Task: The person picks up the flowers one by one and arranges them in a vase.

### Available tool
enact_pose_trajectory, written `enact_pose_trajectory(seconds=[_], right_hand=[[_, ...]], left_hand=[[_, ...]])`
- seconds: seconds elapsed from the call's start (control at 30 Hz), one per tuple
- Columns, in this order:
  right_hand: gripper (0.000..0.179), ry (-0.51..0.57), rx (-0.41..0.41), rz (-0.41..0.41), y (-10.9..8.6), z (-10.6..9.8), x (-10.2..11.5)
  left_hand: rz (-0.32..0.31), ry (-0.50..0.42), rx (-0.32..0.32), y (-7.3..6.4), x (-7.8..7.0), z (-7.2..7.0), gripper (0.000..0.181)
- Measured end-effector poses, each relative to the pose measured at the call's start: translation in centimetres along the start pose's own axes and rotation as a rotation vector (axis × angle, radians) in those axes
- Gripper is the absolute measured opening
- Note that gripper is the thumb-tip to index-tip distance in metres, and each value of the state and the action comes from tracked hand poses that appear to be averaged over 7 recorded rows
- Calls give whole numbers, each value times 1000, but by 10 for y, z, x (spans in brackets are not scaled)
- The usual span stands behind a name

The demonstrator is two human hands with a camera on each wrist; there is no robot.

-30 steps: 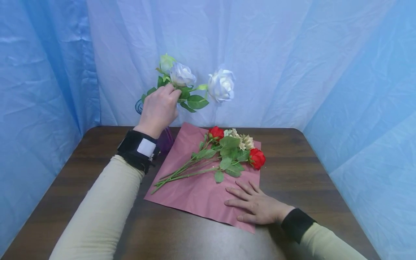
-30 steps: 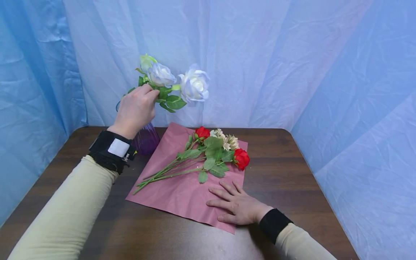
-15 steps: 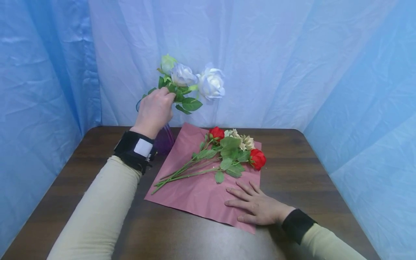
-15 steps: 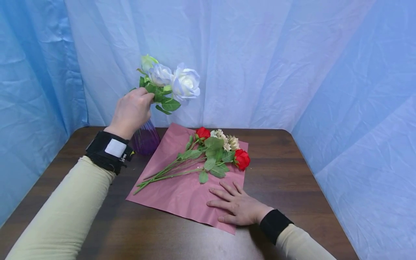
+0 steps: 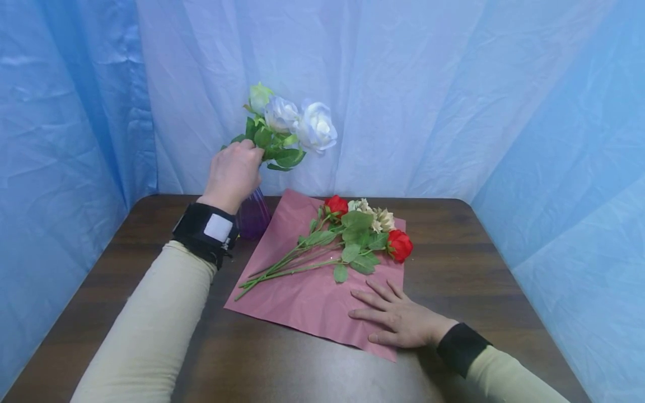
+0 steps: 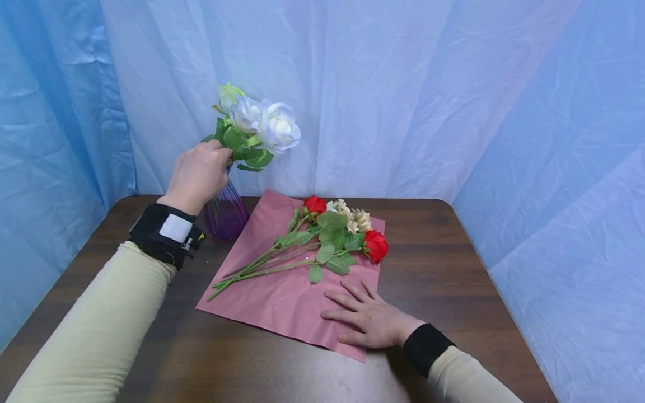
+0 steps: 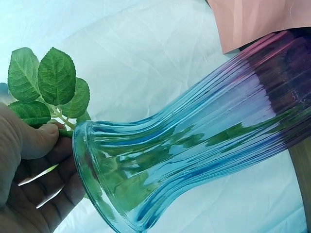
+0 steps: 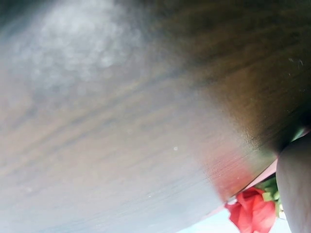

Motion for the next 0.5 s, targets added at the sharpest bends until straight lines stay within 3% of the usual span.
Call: enact_pose_trajectory(seconds=[0.27, 0.5], right_hand=[[61, 10, 5, 9, 1, 0, 0], [60, 26, 19, 20, 2, 0, 1]], left_hand=[[-2, 17, 10, 0, 2, 0, 22], [-57, 29, 83, 2, 6, 2, 22]])
Point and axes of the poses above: each hand's wrist, its own y-axis towards the middle knuckle, its own z-axis out of the palm, x = y × z, the point moved 3 cm from there along y, towards the middle knuckle, and after that the axes turned 4 degrees about -z, right-handed, at the moved point
